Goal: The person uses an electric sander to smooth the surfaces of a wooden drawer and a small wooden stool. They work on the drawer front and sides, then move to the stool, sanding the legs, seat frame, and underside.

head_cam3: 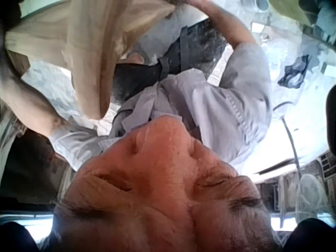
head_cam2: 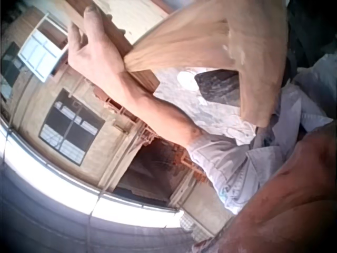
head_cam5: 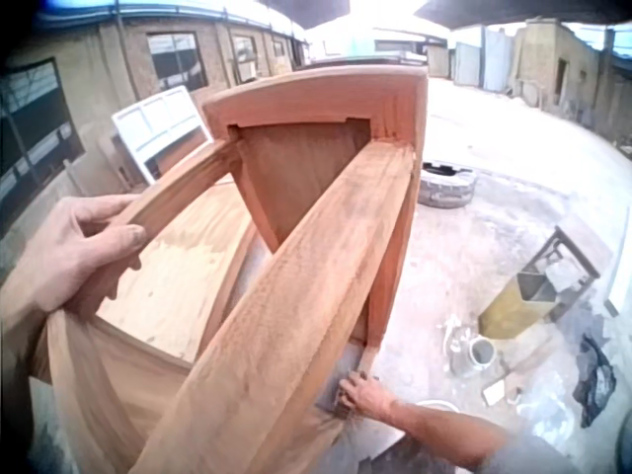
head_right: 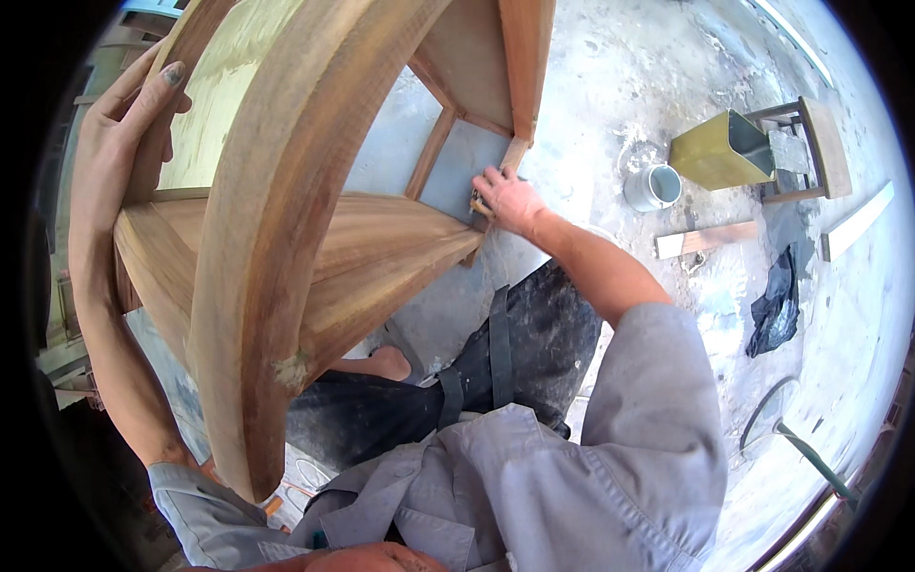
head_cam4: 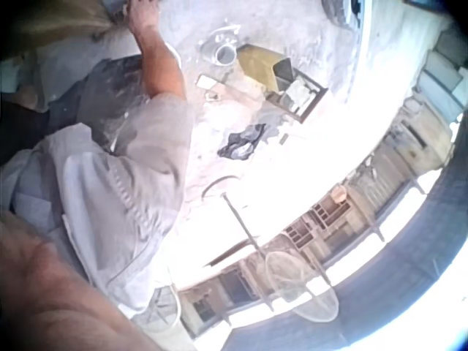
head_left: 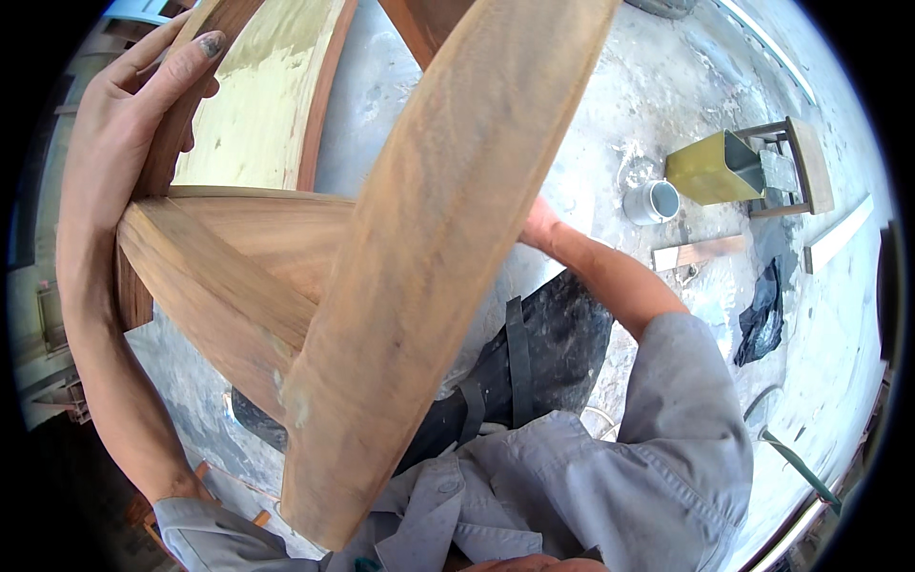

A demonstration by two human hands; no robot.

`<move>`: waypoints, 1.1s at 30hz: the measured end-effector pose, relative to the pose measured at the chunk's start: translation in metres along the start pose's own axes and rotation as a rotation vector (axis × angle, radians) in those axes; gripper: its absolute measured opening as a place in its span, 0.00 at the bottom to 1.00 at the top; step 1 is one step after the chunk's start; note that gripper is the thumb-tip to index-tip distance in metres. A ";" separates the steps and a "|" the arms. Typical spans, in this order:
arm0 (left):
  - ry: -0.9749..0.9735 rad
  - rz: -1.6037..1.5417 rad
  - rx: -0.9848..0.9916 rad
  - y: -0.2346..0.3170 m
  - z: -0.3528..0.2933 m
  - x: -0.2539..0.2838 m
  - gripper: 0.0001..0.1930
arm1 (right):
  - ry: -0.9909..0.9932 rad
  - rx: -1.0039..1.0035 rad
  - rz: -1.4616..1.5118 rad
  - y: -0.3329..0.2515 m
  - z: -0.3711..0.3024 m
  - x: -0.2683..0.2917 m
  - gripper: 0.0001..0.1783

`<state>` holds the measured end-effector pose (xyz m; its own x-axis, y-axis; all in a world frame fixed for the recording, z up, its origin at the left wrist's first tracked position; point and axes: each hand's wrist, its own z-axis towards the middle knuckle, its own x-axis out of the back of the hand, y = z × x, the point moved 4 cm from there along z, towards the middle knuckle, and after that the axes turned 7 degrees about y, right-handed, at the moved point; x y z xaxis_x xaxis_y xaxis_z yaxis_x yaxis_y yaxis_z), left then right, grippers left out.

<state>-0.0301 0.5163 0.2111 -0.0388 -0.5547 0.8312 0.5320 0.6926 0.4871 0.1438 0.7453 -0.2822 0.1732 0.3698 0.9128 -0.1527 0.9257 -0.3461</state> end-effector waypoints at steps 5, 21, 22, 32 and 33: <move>0.014 -0.012 0.010 0.000 -0.004 -0.003 0.32 | 0.052 -0.053 -0.027 0.059 0.025 0.010 0.37; 0.128 0.108 -0.059 0.009 -0.002 -0.004 0.34 | 0.120 -0.112 0.081 -0.024 0.169 0.000 0.31; 0.133 0.113 -0.054 0.011 -0.002 -0.002 0.34 | 0.087 -0.153 0.007 -0.024 0.179 0.000 0.31; 0.144 0.049 -0.016 0.007 -0.002 -0.002 0.33 | 0.018 -0.119 0.120 -0.075 0.165 -0.040 0.31; 0.144 0.049 -0.020 0.008 -0.001 -0.002 0.33 | 0.031 -0.137 0.094 -0.067 0.168 -0.041 0.31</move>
<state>-0.0244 0.5224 0.2132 0.1088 -0.5818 0.8060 0.5471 0.7120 0.4401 -0.0169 0.6544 -0.2600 0.1948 0.4553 0.8688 -0.0359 0.8885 -0.4575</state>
